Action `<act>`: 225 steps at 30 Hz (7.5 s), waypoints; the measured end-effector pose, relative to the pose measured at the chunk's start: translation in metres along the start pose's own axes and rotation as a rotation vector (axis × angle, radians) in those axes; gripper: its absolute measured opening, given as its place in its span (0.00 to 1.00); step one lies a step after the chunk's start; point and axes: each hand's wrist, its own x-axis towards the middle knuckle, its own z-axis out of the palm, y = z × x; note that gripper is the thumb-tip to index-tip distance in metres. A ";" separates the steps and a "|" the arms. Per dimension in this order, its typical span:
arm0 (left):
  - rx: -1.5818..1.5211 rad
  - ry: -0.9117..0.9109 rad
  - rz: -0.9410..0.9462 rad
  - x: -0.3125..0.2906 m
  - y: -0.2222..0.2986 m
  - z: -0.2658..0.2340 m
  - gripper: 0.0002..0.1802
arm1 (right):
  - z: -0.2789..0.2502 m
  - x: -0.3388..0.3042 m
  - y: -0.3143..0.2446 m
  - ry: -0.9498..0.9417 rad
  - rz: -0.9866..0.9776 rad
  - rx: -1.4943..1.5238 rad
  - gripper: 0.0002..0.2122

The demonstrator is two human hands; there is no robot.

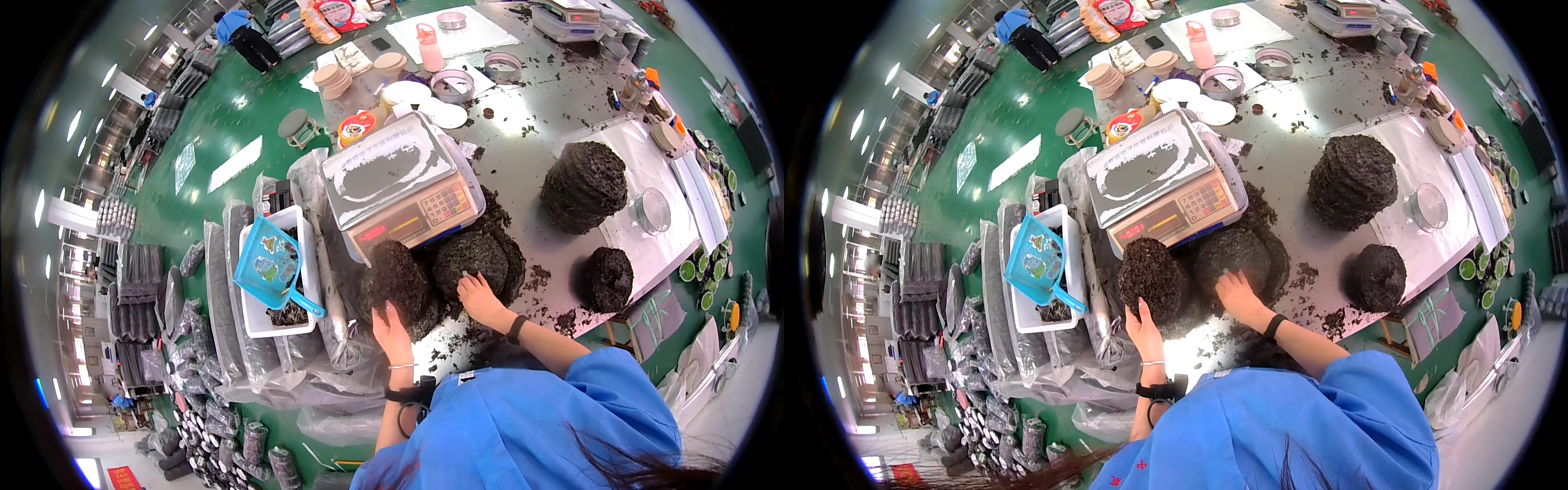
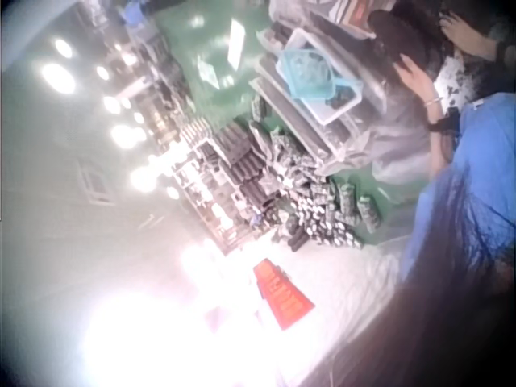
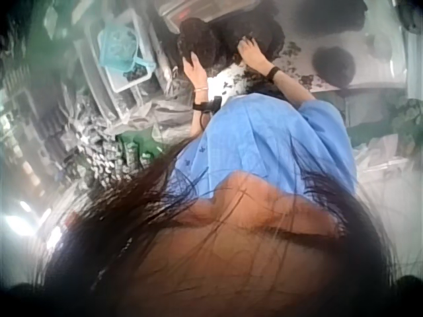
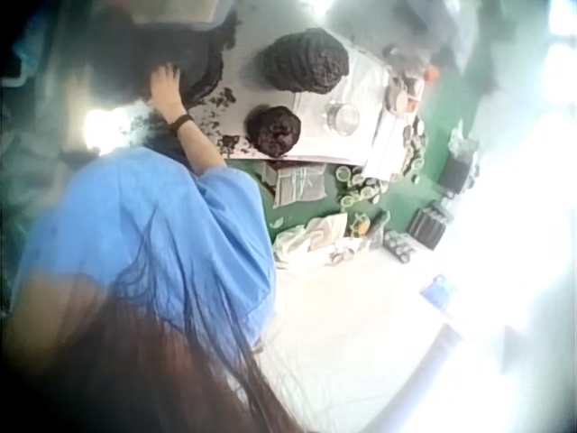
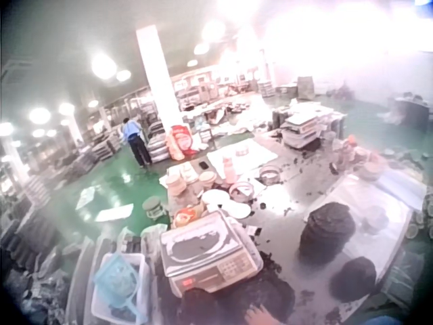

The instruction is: The person weighs compressed tea cakes on a digital scale. They pick up individual tea cakes from a stack, place them on the scale, and move them to a new stack, sometimes removing or adding small pieces to reach a target weight.

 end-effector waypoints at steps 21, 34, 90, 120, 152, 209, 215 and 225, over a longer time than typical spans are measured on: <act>-0.868 -0.474 -0.492 0.014 0.047 0.040 0.26 | -0.117 0.013 0.030 0.400 0.676 1.326 0.05; -0.588 -0.165 -0.121 0.137 0.088 0.083 0.34 | -0.046 -0.028 -0.015 0.033 -0.008 0.111 0.30; -0.509 0.019 -0.308 0.008 -0.032 -0.047 0.22 | -0.103 -0.012 0.035 0.393 0.340 0.608 0.05; -0.614 -0.139 -0.248 0.020 -0.009 -0.049 0.29 | -0.102 0.116 0.061 0.234 0.294 2.095 0.18; -0.584 -0.220 -0.419 -0.014 0.025 -0.024 0.23 | -0.130 -0.264 0.197 1.417 1.095 1.676 0.19; -0.550 0.071 -0.265 0.027 0.024 -0.039 0.18 | -0.174 0.095 -0.061 0.375 0.402 1.029 0.10; -0.688 0.240 -0.337 0.034 0.020 -0.081 0.19 | -0.226 0.156 -0.019 0.805 0.208 0.789 0.14; -0.656 0.083 -0.292 0.031 0.025 -0.061 0.21 | -0.146 0.172 -0.011 0.488 -0.063 0.170 0.28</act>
